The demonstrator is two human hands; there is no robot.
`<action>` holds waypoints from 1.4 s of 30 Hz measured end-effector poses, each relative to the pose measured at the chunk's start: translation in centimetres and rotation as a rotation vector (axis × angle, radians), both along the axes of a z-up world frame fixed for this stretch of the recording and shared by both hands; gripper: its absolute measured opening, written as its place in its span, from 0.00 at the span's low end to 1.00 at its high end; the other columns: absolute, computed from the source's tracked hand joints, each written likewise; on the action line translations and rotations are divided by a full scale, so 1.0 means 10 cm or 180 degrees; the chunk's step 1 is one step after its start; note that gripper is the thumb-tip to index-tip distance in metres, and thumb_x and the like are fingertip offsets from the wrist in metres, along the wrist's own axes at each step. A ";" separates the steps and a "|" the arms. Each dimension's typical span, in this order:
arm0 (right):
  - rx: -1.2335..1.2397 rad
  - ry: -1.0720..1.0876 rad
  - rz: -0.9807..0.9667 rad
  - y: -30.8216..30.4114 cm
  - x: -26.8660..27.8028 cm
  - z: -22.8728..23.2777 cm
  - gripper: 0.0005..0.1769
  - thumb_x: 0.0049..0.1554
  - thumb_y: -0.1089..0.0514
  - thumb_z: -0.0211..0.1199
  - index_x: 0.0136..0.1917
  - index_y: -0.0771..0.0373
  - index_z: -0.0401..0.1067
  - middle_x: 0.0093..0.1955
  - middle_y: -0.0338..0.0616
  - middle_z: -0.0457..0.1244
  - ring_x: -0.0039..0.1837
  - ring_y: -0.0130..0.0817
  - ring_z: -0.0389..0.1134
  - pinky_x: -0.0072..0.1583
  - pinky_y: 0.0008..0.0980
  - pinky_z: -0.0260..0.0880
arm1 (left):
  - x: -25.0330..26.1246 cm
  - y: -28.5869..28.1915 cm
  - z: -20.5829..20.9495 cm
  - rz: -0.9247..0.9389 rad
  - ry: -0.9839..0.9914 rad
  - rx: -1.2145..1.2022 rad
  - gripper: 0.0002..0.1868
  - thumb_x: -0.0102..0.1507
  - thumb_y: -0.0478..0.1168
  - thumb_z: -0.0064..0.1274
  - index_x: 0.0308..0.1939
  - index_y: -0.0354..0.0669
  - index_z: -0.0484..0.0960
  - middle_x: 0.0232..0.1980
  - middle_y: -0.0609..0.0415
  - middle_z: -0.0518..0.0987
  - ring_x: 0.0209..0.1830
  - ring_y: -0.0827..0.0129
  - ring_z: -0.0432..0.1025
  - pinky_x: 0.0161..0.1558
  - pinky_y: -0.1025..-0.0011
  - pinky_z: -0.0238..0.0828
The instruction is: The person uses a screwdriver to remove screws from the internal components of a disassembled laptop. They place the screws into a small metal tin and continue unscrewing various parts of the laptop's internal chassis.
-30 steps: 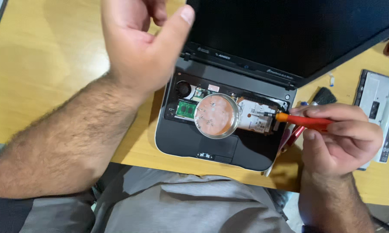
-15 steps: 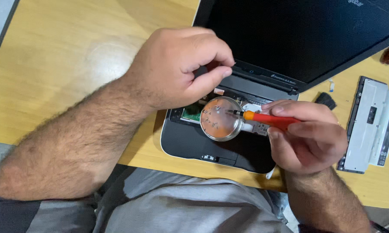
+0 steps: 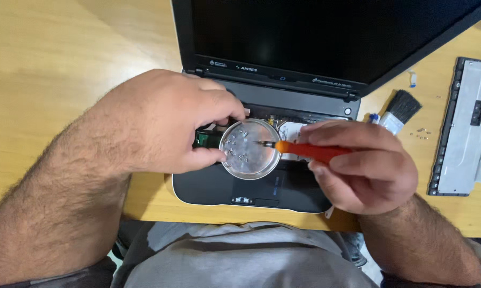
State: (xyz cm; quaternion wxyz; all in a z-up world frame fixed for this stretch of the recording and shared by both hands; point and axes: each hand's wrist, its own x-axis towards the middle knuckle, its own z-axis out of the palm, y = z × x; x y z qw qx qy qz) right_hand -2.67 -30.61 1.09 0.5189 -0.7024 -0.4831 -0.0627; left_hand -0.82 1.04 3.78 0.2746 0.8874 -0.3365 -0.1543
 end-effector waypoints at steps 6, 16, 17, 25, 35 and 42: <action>-0.0218 0.0026 0.0037 0.10 -0.09 0.01 0.16 0.58 0.73 0.66 0.55 0.64 0.63 0.60 0.63 0.63 0.63 0.59 0.74 0.63 0.48 0.87 | 0.00 -0.01 -0.01 -0.0073 -0.0043 -0.0115 0.18 0.53 0.49 0.63 0.47 0.60 0.83 0.38 0.69 0.82 0.35 0.65 0.76 0.33 0.61 0.70; -0.0276 0.0021 -0.0007 0.25 -0.13 -0.04 0.16 0.58 0.71 0.66 0.54 0.64 0.63 0.58 0.63 0.64 0.62 0.56 0.74 0.62 0.45 0.85 | 0.01 0.00 -0.01 -0.0187 0.0229 0.0492 0.21 0.55 0.55 0.62 0.51 0.64 0.83 0.42 0.65 0.83 0.39 0.60 0.77 0.34 0.54 0.72; -0.0381 0.0041 -0.0014 0.25 -0.13 -0.02 0.17 0.58 0.70 0.68 0.55 0.64 0.63 0.59 0.62 0.64 0.63 0.54 0.74 0.64 0.46 0.84 | 0.00 0.01 -0.02 -0.0219 0.0181 0.0483 0.20 0.56 0.55 0.63 0.51 0.63 0.83 0.41 0.67 0.82 0.39 0.61 0.76 0.33 0.54 0.72; -0.0436 0.0104 0.0005 0.27 -0.11 -0.04 0.19 0.56 0.72 0.69 0.55 0.63 0.64 0.59 0.63 0.65 0.62 0.53 0.75 0.65 0.45 0.83 | -0.01 0.02 -0.07 -0.0302 0.0014 0.0380 0.18 0.56 0.56 0.63 0.48 0.65 0.83 0.39 0.68 0.81 0.40 0.62 0.75 0.31 0.54 0.71; -0.0024 0.0308 -0.0241 0.27 -0.16 -0.03 0.13 0.56 0.73 0.65 0.49 0.65 0.64 0.58 0.63 0.64 0.60 0.58 0.75 0.65 0.52 0.84 | -0.02 0.02 -0.07 -0.0312 -0.0059 0.0259 0.11 0.56 0.53 0.58 0.40 0.63 0.86 0.40 0.67 0.80 0.36 0.60 0.75 0.29 0.54 0.70; -0.0109 0.0435 -0.0196 0.33 -0.17 -0.05 0.12 0.56 0.73 0.65 0.48 0.65 0.65 0.59 0.60 0.66 0.59 0.55 0.76 0.64 0.50 0.83 | -0.03 0.00 -0.05 -0.0248 -0.0033 0.0428 0.12 0.56 0.54 0.57 0.43 0.64 0.86 0.38 0.68 0.79 0.33 0.59 0.75 0.29 0.53 0.70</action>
